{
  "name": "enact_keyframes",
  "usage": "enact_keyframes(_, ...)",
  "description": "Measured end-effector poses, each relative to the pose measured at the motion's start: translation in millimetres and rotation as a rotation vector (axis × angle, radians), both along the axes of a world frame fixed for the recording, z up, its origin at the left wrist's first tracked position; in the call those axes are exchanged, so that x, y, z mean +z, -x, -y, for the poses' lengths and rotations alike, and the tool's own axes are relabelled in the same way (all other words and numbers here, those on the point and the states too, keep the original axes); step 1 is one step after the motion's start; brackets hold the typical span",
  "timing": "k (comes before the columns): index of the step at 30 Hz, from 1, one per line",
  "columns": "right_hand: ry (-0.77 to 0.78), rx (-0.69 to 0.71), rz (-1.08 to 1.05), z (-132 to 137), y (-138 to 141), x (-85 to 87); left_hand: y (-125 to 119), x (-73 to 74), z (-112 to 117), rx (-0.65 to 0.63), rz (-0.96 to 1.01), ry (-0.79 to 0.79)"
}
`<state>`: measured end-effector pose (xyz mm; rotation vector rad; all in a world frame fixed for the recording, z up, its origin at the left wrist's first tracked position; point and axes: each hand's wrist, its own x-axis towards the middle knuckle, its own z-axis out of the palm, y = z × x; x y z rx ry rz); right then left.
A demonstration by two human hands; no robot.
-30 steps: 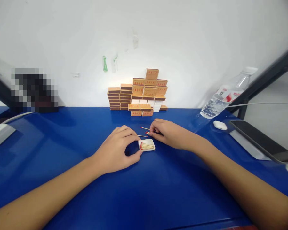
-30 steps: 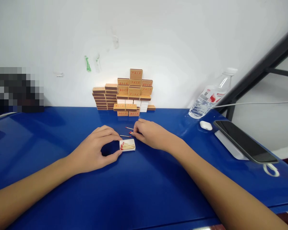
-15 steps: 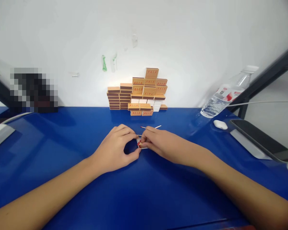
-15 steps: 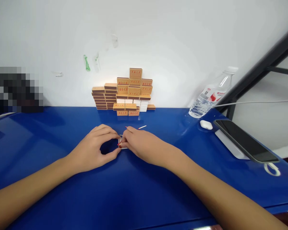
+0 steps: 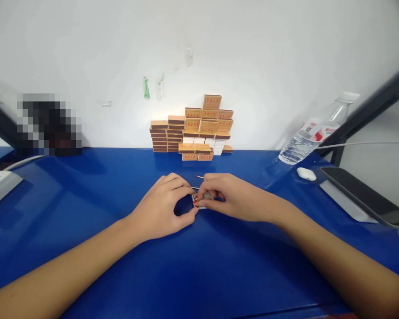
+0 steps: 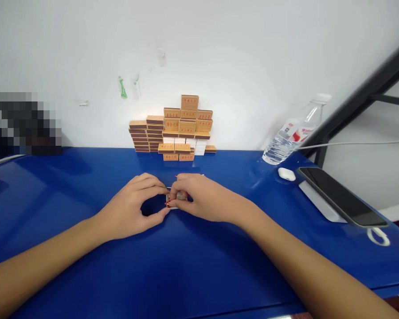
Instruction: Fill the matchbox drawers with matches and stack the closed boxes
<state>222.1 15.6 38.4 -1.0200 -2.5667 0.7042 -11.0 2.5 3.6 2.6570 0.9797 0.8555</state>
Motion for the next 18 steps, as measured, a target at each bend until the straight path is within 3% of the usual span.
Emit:
enact_keyframes(15, -0.092, -0.060, -0.041, -2.8, -1.7, 1.5, 0.8, -1.5, 0.1, 0.004, 0.001, -0.018)
enact_keyframes(18, -0.022, -0.033, -0.059, -4.8, -1.2, -0.6, 0.5, -1.8, 0.0, 0.002, 0.006, -0.021)
